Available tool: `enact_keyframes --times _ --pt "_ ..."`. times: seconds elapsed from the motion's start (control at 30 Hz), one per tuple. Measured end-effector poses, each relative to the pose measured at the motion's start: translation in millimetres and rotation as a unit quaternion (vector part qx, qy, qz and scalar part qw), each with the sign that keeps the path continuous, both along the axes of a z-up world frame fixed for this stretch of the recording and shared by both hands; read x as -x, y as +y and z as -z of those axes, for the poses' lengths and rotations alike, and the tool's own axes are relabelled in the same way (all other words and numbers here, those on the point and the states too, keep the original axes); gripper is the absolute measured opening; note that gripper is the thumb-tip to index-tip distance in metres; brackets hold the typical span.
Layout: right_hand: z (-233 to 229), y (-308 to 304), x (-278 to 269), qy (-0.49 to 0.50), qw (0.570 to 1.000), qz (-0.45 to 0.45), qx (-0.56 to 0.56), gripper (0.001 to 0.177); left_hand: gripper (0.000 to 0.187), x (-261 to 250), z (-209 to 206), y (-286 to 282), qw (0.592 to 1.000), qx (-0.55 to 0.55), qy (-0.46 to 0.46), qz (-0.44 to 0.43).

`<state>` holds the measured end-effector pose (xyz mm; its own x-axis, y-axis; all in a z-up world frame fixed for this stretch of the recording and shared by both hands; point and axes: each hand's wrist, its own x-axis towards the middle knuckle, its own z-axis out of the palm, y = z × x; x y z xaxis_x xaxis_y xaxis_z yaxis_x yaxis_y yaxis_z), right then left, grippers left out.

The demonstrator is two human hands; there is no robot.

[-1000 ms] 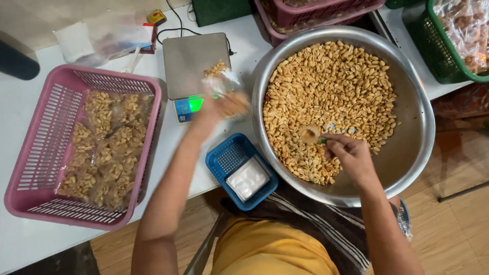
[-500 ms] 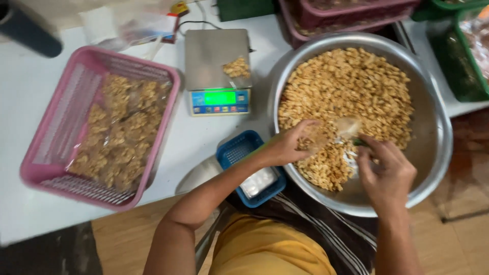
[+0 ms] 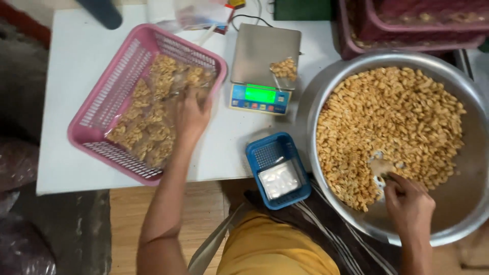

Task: The person scoops shelled nuts from a large metal bowl into small plastic bags, places each bag on a digital scale to check the weight, and then moves the filled bag into a pink basket. The process repeats continuously throughout the clip.

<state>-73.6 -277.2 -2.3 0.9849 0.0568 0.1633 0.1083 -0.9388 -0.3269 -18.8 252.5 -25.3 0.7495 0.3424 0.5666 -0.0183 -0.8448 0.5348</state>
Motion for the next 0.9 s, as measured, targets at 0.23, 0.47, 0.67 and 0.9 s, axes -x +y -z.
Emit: enact_keyframes --times 0.23,0.47,0.67,0.9 --pt "68.3 -41.2 -86.1 0.097 0.994 0.053 -0.024 0.015 0.055 53.7 75.1 -98.3 0.971 -0.104 0.124 0.177" --pt "117.7 -37.5 -164.0 -0.090 0.993 0.069 0.024 0.026 0.030 61.1 102.7 -162.6 0.857 -0.083 0.409 0.300" --pt "30.0 49.3 -105.7 0.244 0.944 -0.049 -0.215 0.031 0.031 45.9 81.4 -154.0 0.827 -0.014 0.464 0.316" --pt "44.6 39.3 -70.6 0.349 0.755 0.135 -0.538 0.042 0.019 18.5 -3.0 -147.6 0.802 0.293 0.424 0.303"
